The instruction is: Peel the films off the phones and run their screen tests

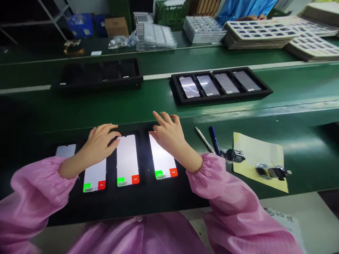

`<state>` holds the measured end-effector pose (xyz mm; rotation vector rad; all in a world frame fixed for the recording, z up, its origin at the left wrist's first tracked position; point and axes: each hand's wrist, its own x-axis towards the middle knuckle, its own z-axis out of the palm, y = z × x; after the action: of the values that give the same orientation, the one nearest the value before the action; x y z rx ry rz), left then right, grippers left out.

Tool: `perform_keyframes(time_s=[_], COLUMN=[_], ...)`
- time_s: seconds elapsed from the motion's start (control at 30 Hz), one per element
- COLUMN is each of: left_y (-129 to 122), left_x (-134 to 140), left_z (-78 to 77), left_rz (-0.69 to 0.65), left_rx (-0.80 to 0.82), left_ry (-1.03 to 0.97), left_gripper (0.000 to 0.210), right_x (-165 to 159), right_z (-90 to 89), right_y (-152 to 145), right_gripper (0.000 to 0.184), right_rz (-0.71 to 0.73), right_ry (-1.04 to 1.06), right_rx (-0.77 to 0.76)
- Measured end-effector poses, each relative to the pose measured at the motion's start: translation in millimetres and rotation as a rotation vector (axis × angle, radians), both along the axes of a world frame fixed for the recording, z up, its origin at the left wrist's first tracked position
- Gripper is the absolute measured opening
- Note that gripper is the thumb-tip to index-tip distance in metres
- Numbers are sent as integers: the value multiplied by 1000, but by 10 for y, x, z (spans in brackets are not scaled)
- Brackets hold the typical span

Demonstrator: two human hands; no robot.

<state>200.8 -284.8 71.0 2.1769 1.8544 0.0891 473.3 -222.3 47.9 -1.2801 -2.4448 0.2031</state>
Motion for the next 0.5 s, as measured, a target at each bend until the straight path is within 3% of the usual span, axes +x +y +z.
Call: perform_keyframes(time_s=[0.1, 0.2, 0.3, 0.37, 0.43, 0.5], left_y=[57, 112, 54, -77, -279, -519], left_x=[17, 74, 269, 474, 694, 885], left_z=[-42, 24, 105, 115, 78, 9], left_rz=[14, 3, -38, -161, -377, -576], left_rx=[33, 50, 189, 275, 263, 228], left_ry=[9, 26, 20, -83, -273, -480], left_gripper=[36, 32, 26, 28, 36, 28], right_x=[-1, 43, 152, 271, 413, 558], right_z=[-126, -256, -217, -73, 113, 274], right_y=[65, 186, 121, -127, -515, -939], right_gripper=[20, 14, 11, 13, 16, 14], right_rz=[-13, -30, 4, 73, 187, 288], right_ry=[60, 147, 223, 256, 283, 340], right_rx=[-15, -45, -47, -42, -55, -142])
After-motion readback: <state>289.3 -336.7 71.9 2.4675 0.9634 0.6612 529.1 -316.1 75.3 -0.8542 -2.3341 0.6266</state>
